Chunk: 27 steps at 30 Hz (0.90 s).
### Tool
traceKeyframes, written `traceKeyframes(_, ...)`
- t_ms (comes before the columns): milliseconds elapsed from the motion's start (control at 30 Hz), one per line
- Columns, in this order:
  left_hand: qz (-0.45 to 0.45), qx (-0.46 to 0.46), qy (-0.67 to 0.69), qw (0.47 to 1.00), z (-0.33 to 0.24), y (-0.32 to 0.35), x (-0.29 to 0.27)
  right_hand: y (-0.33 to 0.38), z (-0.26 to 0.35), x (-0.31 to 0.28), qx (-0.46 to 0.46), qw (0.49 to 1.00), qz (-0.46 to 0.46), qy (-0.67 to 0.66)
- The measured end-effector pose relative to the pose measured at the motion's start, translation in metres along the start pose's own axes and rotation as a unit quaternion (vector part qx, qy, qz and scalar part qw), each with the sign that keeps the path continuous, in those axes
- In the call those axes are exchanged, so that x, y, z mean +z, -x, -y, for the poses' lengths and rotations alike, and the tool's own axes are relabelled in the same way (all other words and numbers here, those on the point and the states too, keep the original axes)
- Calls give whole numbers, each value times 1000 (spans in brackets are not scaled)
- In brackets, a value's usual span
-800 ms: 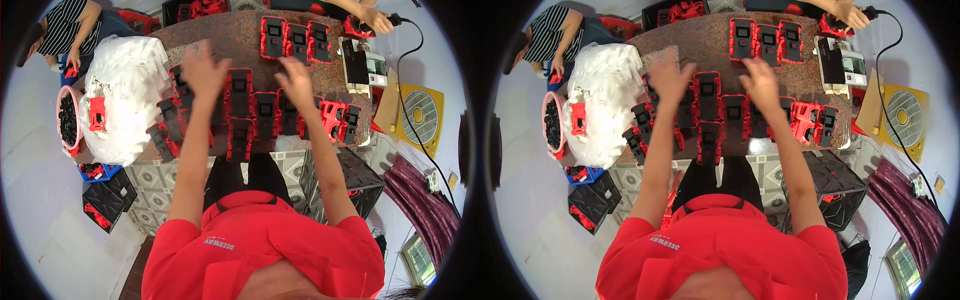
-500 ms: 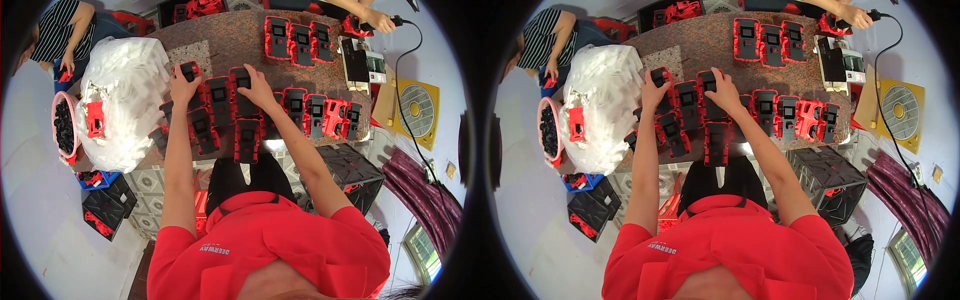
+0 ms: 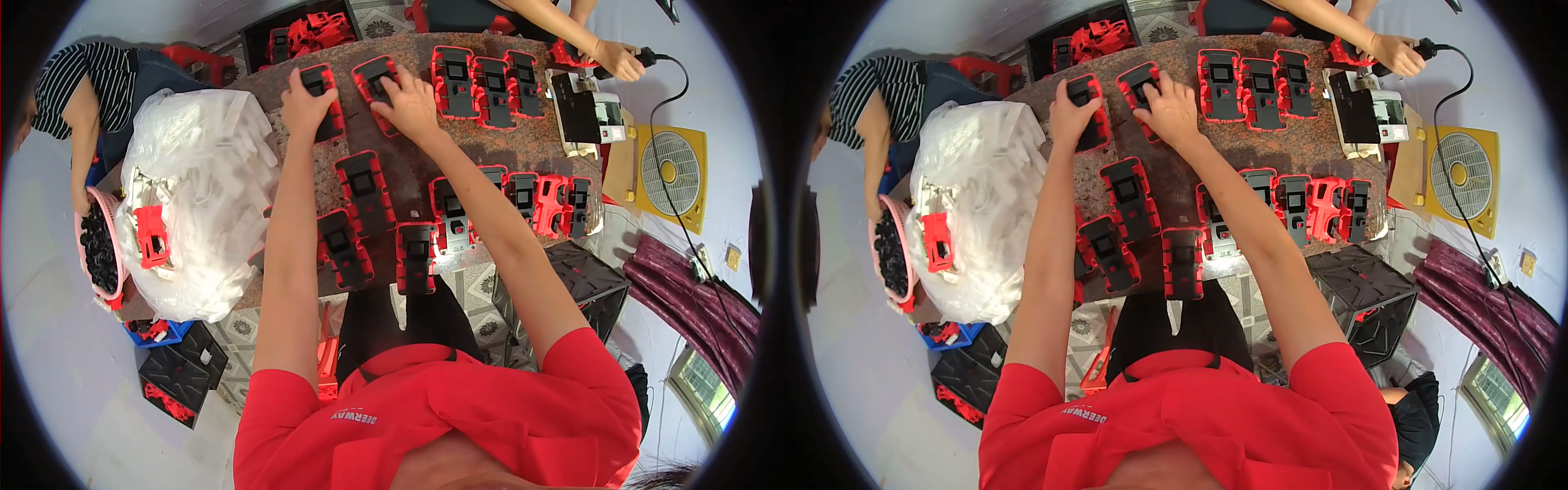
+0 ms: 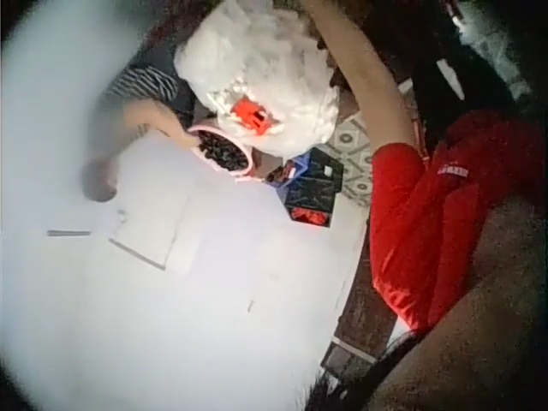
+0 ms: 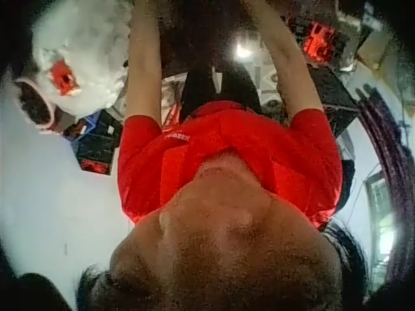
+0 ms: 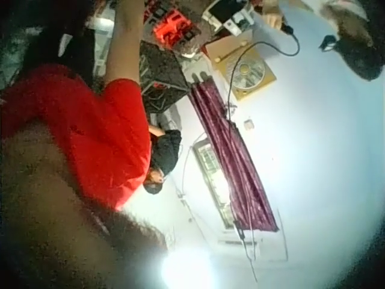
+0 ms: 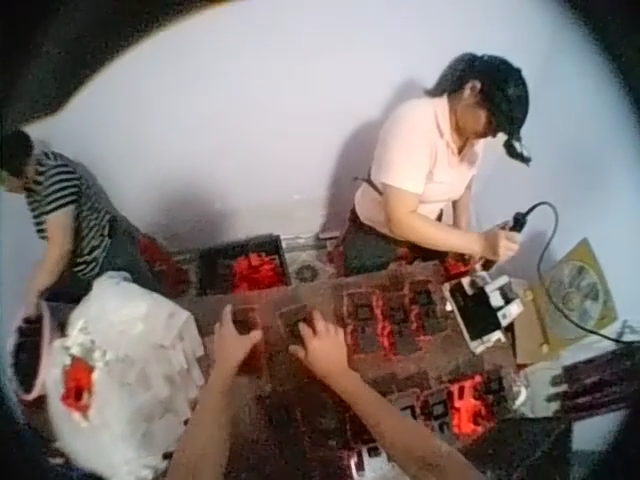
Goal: The person assembles plastic battery housings by hand, then organizes the assembled housings into storage bins.
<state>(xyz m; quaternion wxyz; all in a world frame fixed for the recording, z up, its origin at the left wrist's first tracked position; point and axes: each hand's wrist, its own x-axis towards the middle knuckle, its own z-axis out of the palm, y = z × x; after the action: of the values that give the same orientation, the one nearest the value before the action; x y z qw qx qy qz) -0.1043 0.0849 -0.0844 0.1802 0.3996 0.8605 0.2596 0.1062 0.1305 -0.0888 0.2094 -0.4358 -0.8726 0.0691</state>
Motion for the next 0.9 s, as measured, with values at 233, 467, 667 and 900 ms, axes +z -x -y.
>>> traceKeyframes(233,83,14,16,996,-62,-5,43,-27,-9,-15,40,983,18,180)
traceKeyframes(467,112,146,-37,982,-52,75,-17,4,-34,-46,77,986,-76,127)
traceKeyframes(667,271,104,-35,956,6,145,-33,78,-4,-88,170,983,-63,-2)
traceKeyframes(900,148,114,163,969,52,19,-24,172,26,-157,241,969,-31,-49)
